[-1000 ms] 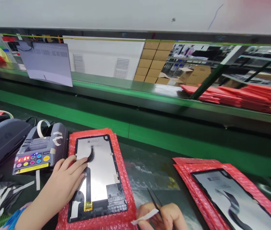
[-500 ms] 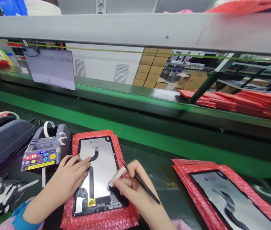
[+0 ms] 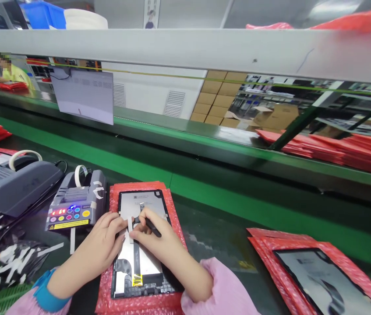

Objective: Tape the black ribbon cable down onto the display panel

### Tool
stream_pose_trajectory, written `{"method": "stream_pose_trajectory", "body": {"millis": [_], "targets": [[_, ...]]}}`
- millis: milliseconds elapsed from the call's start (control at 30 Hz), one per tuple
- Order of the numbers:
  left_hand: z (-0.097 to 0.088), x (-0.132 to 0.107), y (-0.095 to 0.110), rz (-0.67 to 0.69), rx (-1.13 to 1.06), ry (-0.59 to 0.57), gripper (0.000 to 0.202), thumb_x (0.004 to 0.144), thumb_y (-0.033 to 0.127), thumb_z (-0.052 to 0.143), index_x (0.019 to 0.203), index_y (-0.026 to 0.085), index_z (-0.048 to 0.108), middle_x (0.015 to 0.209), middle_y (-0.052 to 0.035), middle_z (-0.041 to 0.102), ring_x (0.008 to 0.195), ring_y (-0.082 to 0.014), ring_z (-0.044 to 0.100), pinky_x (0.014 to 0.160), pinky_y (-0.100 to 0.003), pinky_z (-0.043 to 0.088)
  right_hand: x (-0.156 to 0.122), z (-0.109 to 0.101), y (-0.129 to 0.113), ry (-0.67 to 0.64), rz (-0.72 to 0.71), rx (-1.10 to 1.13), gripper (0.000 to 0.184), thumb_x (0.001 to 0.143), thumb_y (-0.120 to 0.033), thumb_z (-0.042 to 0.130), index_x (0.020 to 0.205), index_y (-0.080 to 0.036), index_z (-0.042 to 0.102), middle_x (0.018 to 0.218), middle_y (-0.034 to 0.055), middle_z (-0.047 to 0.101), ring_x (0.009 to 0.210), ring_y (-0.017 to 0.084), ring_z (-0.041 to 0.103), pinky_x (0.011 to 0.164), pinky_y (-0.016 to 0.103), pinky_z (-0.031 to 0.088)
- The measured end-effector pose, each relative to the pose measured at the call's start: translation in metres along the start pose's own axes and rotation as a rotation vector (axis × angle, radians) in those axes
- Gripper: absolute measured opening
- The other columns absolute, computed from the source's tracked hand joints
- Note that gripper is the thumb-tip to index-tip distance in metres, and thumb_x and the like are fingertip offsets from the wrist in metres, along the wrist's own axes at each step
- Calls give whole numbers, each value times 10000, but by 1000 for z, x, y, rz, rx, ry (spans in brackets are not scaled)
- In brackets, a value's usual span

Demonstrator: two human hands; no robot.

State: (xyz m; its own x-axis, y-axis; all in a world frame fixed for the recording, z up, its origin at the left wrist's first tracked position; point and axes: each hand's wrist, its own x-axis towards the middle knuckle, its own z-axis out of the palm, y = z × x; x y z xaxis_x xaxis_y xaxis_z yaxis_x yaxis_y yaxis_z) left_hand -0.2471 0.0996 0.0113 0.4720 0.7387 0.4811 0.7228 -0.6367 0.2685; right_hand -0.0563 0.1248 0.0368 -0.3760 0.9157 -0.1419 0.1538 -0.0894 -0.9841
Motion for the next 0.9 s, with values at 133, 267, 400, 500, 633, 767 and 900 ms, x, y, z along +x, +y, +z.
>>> {"method": "stream_pose_trajectory", "body": {"millis": [133, 267, 400, 500, 633, 767, 900], "targets": [[2, -4, 0, -48, -47, 0, 259, 913, 87, 424, 1161, 144, 475, 1036, -142, 613, 1081, -290, 570, 936, -512, 537, 0, 1, 7, 18, -60, -97, 312, 788, -278, 675, 754, -244, 367, 702, -60, 578, 674, 132, 487, 640, 268, 347], [3, -6, 0, -69, -72, -16, 286, 897, 75, 412, 1167, 140, 480, 1052, -154, 592, 1101, -297, 564, 924, -498, 550, 0, 3, 8, 40, -76, -97, 302, 802, -269, 664, 759, -247, 366, 722, -64, 570, 710, 144, 533, 662, 273, 355], [4, -6, -2, -71, -57, -28, 296, 881, 48, 400, 1153, 130, 483, 1055, -164, 582, 1105, -302, 556, 946, -516, 537, 1, 5, 9, 68, -78, -122, 296, 809, -279, 655, 756, -249, 365, 716, -65, 565, 721, 150, 547, 662, 276, 356], [5, -6, -1, -90, -51, -29, 277, 890, 60, 404, 1147, 131, 477, 1064, -168, 567, 1104, -306, 557, 924, -518, 551, 2, 7, 11, 85, -91, -175, 291, 823, -317, 650, 762, -251, 373, 719, -57, 594, 715, 155, 559, 662, 278, 377], [4, -6, 1, -87, -45, -8, 289, 897, 73, 396, 1167, 139, 476, 1070, -175, 575, 1124, -316, 556, 903, -524, 563, 0, 8, 11, 123, -104, -261, 276, 825, -353, 646, 783, -257, 390, 732, -50, 639, 666, 154, 572, 637, 275, 404], [2, -6, 2, -105, -61, -18, 304, 892, 83, 409, 1163, 158, 524, 1078, -167, 590, 1098, -304, 578, 895, -509, 570, -3, 9, 7, 138, -91, -331, 253, 818, -326, 634, 789, -260, 391, 750, -49, 658, 678, 158, 597, 639, 267, 414], [-2, -6, 2, -124, -98, -71, 329, 907, 101, 433, 1204, 168, 556, 1068, -158, 627, 1146, -305, 554, 914, -496, 567, -4, 10, 3, 152, -94, -385, 240, 817, -326, 633, 793, -262, 403, 770, -49, 663, 700, 165, 615, 639, 265, 411]]}}
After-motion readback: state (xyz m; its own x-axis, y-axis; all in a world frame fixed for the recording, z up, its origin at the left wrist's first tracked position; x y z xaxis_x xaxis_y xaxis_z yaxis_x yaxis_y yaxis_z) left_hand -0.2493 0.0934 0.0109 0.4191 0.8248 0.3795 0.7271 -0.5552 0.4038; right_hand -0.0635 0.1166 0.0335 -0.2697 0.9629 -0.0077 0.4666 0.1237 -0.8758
